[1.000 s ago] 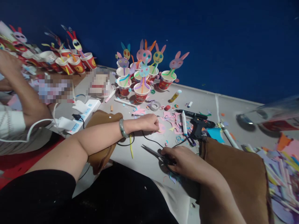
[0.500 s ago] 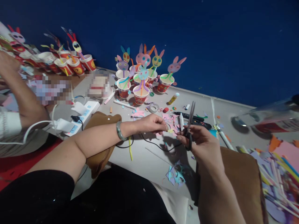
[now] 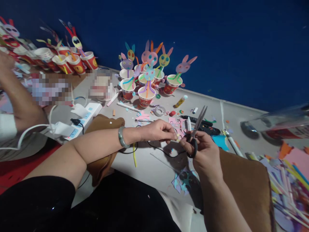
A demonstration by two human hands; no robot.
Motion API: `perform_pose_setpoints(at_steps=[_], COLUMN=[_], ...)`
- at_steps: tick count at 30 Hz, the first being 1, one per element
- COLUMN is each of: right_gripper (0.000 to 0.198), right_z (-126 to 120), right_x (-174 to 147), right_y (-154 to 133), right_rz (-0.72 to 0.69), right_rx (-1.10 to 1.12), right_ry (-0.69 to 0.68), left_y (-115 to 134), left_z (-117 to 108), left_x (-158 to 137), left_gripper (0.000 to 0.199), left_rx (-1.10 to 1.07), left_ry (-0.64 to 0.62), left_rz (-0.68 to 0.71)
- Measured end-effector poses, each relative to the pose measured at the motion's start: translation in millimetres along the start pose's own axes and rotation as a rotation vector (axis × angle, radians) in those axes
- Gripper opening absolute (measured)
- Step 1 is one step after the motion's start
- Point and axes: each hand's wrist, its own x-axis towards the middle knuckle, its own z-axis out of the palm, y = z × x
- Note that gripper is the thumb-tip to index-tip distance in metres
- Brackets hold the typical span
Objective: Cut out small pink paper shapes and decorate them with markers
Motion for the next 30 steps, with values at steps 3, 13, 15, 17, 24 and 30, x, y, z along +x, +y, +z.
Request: perform_pose_setpoints(at_steps=[3, 13, 15, 17, 24, 30], right_gripper=[0.042, 0.044, 0.043, 0.044, 0.045, 0.044], right_z=[0.6, 2.3, 1.4, 0.8, 4.2, 5.0], right_x=[0.1, 0.6, 0.8, 0.9, -0.1, -1.7], right_y=[-1.6, -1.5, 0.6, 2.0, -3.3, -0.7], right_rz=[0.008, 0.016, 0.006, 0.002, 0.024, -0.001], right_rx=[-0.006, -0.002, -0.017, -0.018, 0.000, -0.048], right_ry=[0.007, -0.021, -0.021, -0.022, -0.026, -0.078], left_y=[2.6, -7.3, -8.3, -8.1, -10.0, -13.7], left_z=[1.7, -1.7, -2.3, -2.5, -1.3, -2.9], left_x=[-0.6, 5.4, 6.1, 6.2, 5.5, 6.9], left_gripper=[0.037, 0.014, 0.011, 0.011, 0.013, 0.007], left_rx=[-0.040, 0.016, 0.051, 0.079, 0.150, 0.185], left_ry=[0.022, -0.009, -0.021, -0.044, -0.081, -0.102], left_rz=[-0.011, 0.112, 0.112, 0.103, 0.080, 0.112])
